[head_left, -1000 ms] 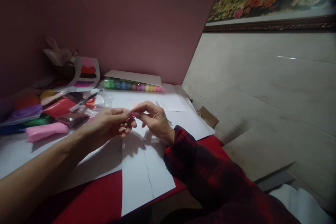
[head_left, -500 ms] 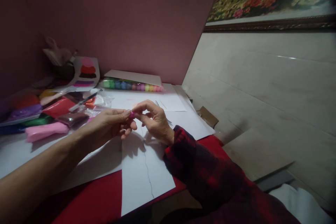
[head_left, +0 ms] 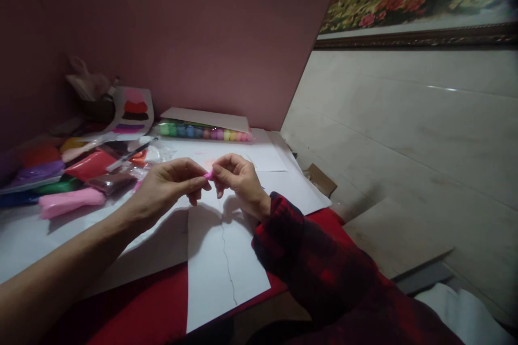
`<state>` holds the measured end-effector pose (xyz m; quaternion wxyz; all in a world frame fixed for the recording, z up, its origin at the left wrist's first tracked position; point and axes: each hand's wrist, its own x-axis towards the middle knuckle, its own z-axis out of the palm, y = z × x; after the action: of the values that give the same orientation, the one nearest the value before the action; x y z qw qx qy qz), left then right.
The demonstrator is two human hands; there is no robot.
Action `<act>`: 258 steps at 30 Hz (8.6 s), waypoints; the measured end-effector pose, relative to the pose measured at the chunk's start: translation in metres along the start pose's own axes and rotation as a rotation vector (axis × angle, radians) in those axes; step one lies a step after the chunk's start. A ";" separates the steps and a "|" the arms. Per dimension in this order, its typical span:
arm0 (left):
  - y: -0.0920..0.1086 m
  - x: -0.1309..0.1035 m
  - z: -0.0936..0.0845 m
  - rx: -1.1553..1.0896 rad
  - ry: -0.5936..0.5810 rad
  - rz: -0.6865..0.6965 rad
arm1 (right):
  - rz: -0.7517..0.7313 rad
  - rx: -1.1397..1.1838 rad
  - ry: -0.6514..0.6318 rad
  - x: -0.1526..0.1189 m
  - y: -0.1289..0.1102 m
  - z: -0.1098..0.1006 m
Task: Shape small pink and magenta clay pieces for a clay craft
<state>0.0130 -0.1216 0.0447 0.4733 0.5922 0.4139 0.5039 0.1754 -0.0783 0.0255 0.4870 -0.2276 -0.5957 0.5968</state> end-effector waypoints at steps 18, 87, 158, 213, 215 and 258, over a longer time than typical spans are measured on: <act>0.000 0.000 0.000 0.025 -0.007 -0.063 | 0.177 0.081 -0.015 0.000 0.004 -0.001; -0.005 0.000 0.001 0.282 -0.013 -0.007 | -0.119 -0.203 -0.054 0.001 -0.002 0.002; 0.004 -0.003 0.003 -0.014 -0.012 -0.003 | 0.376 0.164 -0.191 0.000 -0.003 -0.007; 0.004 -0.002 0.002 0.084 0.189 0.056 | 0.162 0.112 0.062 0.002 -0.001 -0.002; 0.004 -0.002 0.003 0.088 0.171 0.066 | 0.158 0.119 0.058 0.002 0.000 -0.002; 0.006 -0.001 0.002 0.069 0.237 -0.003 | 0.156 0.179 0.000 0.001 -0.008 0.002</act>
<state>0.0147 -0.1245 0.0503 0.4013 0.5439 0.4848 0.5551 0.1755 -0.0803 0.0341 0.4576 -0.2287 -0.5205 0.6837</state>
